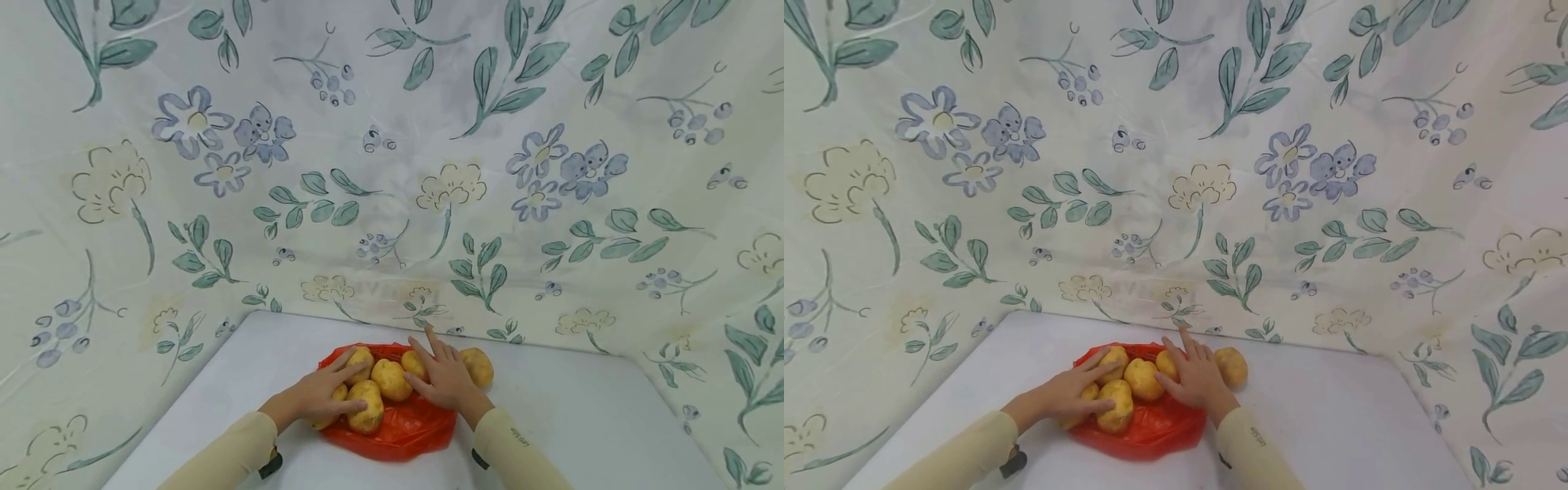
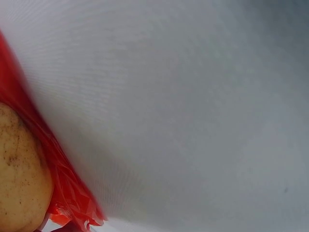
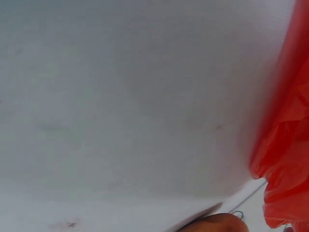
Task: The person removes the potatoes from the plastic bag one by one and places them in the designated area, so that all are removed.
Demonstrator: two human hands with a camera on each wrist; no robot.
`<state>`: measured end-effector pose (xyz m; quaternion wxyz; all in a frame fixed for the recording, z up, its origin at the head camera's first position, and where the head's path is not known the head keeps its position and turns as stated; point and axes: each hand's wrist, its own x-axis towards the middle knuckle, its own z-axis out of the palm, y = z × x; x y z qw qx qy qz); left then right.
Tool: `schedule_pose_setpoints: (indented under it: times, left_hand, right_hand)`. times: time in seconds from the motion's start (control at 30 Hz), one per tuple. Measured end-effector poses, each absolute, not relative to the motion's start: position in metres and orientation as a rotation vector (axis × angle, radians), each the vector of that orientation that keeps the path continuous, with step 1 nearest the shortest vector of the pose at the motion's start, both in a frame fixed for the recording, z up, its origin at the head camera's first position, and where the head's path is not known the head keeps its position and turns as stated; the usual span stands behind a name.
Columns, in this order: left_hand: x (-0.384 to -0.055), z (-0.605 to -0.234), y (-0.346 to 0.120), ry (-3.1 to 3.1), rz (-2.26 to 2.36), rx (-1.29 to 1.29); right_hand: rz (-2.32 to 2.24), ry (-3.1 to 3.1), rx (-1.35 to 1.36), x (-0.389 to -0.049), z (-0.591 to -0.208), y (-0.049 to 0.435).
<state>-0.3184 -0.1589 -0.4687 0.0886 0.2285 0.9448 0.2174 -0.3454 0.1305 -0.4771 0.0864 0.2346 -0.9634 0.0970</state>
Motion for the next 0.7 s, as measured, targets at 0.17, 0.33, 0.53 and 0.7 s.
schedule_pose_setpoints:
  times: [0.17, 0.33, 0.53, 0.7]
  left_hand:
    - [-0.316, -0.467, -0.158, 2.812, 0.654, 0.67]
    - [-0.315, -0.466, -0.156, 2.815, 0.647, 0.672]
    - [-0.314, -0.467, -0.157, 2.829, 0.618, 0.668]
    - [-0.316, -0.468, -0.158, 2.831, 0.621, 0.666]
  right_hand:
    - [0.332, -2.896, 0.706, -0.348, -0.477, 0.125]
    - [0.437, -2.941, 0.723, -0.349, -0.473, 0.119]
    - [0.57, -3.016, 0.701, -0.348, -0.473, 0.113]
    - [0.653, -3.047, 0.697, -0.349, -0.478, 0.113]
